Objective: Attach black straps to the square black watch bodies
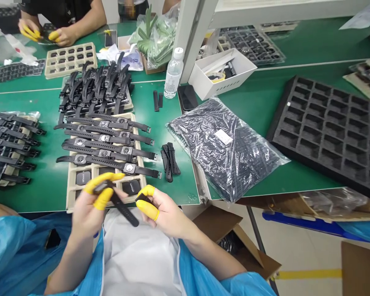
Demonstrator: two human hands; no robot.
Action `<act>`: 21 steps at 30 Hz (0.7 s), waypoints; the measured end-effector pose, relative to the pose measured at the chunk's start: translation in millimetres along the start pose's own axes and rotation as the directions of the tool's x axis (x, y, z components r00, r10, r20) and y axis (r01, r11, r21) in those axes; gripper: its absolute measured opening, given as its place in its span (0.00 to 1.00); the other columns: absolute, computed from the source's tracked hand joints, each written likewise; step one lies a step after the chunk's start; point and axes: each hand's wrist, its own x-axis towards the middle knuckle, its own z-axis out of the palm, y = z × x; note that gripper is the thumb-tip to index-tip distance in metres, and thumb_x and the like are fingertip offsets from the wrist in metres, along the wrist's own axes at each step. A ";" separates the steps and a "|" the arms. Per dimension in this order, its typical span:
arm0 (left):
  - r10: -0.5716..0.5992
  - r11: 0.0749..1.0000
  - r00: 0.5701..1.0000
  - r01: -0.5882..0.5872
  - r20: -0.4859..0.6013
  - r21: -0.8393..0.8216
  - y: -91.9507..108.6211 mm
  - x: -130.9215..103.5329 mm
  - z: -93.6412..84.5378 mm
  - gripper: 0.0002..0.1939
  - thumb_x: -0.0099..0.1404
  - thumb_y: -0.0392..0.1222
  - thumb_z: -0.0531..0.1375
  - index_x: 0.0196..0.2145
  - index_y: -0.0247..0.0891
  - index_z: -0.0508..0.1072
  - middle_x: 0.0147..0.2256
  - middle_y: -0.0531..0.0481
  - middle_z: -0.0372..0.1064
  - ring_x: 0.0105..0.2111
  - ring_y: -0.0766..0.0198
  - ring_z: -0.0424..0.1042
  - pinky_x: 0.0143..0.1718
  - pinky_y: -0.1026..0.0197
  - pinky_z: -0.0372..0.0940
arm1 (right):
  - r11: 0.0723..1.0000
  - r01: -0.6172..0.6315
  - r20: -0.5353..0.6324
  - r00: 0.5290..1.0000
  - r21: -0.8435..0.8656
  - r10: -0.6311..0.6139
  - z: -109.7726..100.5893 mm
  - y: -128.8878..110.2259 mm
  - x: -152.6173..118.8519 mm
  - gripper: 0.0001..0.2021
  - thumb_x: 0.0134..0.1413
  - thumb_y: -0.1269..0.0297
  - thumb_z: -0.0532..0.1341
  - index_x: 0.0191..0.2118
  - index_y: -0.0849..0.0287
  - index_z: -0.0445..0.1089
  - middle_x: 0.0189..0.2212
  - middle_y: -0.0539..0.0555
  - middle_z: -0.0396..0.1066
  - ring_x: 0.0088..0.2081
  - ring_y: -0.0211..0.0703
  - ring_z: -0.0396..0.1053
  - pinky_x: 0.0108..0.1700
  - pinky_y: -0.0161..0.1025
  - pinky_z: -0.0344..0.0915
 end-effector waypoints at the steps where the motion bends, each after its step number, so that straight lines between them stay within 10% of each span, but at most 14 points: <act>1: 0.046 0.994 0.990 -0.059 0.133 0.096 -3.4 -2.0 3.0 0.20 0.75 0.36 0.56 0.63 0.43 0.68 0.55 0.41 0.77 0.47 0.56 0.81 0.49 0.53 0.78 | 1.000 0.017 0.011 1.000 0.014 -0.017 3.5 -0.3 0.2 0.17 0.67 0.46 0.62 0.39 0.56 0.63 0.23 0.42 0.63 0.20 0.32 0.54 0.24 0.33 0.51; 6: 0.261 0.881 0.878 -0.387 0.402 0.272 -13.6 -5.9 11.3 0.30 0.72 0.29 0.50 0.69 0.42 0.62 0.62 0.37 0.69 0.63 0.52 0.70 0.62 0.48 0.70 | 0.999 0.012 0.115 0.993 0.048 -0.017 14.3 1.0 3.4 0.20 0.65 0.44 0.63 0.36 0.58 0.65 0.18 0.42 0.61 0.18 0.31 0.52 0.23 0.33 0.50; 21: 0.286 0.855 0.851 -0.434 0.441 0.284 -3.6 -4.8 12.4 0.29 0.74 0.36 0.51 0.71 0.38 0.57 0.55 0.33 0.65 0.55 0.49 0.69 0.55 0.45 0.71 | 0.943 -0.064 -0.006 0.998 0.327 0.070 16.9 11.7 6.0 0.20 0.58 0.45 0.68 0.36 0.57 0.65 0.12 0.38 0.56 0.13 0.29 0.43 0.17 0.30 0.46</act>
